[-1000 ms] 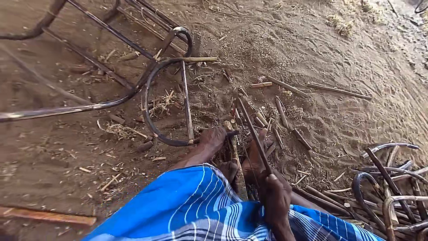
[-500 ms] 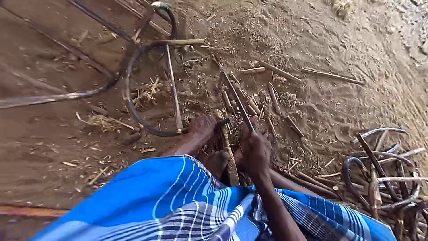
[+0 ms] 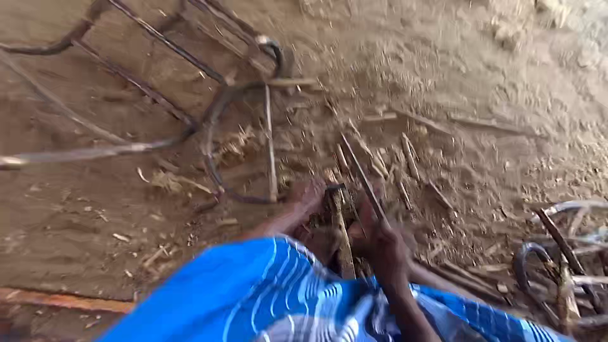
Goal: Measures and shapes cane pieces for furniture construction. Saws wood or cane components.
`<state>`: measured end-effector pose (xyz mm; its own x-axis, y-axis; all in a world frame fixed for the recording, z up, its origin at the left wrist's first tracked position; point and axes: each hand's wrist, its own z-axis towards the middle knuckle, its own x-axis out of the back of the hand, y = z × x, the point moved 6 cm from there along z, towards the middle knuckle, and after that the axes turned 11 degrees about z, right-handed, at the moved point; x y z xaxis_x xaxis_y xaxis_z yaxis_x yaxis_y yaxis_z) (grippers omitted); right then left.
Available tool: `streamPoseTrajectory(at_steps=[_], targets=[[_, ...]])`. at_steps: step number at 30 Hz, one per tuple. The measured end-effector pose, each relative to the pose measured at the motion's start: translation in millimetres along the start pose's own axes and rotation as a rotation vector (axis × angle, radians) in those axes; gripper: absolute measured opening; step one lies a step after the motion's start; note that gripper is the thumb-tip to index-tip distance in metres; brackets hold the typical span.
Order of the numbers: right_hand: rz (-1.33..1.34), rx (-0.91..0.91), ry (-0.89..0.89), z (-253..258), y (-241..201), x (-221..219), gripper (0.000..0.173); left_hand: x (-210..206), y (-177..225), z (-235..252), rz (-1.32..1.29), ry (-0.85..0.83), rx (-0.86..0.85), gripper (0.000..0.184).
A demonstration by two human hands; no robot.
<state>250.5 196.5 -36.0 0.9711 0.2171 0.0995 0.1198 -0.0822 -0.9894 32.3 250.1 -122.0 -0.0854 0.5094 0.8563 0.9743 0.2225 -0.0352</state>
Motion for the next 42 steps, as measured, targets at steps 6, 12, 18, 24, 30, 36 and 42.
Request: streamPoseTrajectory(at_steps=[6,12,18,24,30,36,42], targets=[[0.193,-0.061,0.007,-26.7,0.3,21.2,0.047,2.6,6.6,-9.9,0.011,-0.009,0.028,0.022],[0.101,-0.059,-0.063,36.6,23.5,-15.2,0.052,-6.5,6.7,-4.8,-0.016,-0.032,0.035,0.024],[0.205,-0.06,0.043,-35.4,6.9,32.8,0.046,2.0,6.3,-7.8,-0.027,-0.038,0.065,0.023],[0.157,-0.046,-0.065,39.0,24.2,-10.8,0.055,-2.2,9.1,-9.3,0.047,-0.015,0.074,0.02],[0.132,-0.021,0.016,-16.2,7.7,10.1,0.046,1.8,-0.9,-0.3,0.003,0.0,0.052,0.024],[-0.032,-0.011,-0.026,-3.3,5.2,10.2,0.051,0.6,7.9,-12.8,0.017,0.002,0.039,0.022],[0.107,-0.02,0.027,31.4,26.2,-15.3,0.041,-13.1,2.4,-4.4,0.024,-0.005,-0.027,0.026]])
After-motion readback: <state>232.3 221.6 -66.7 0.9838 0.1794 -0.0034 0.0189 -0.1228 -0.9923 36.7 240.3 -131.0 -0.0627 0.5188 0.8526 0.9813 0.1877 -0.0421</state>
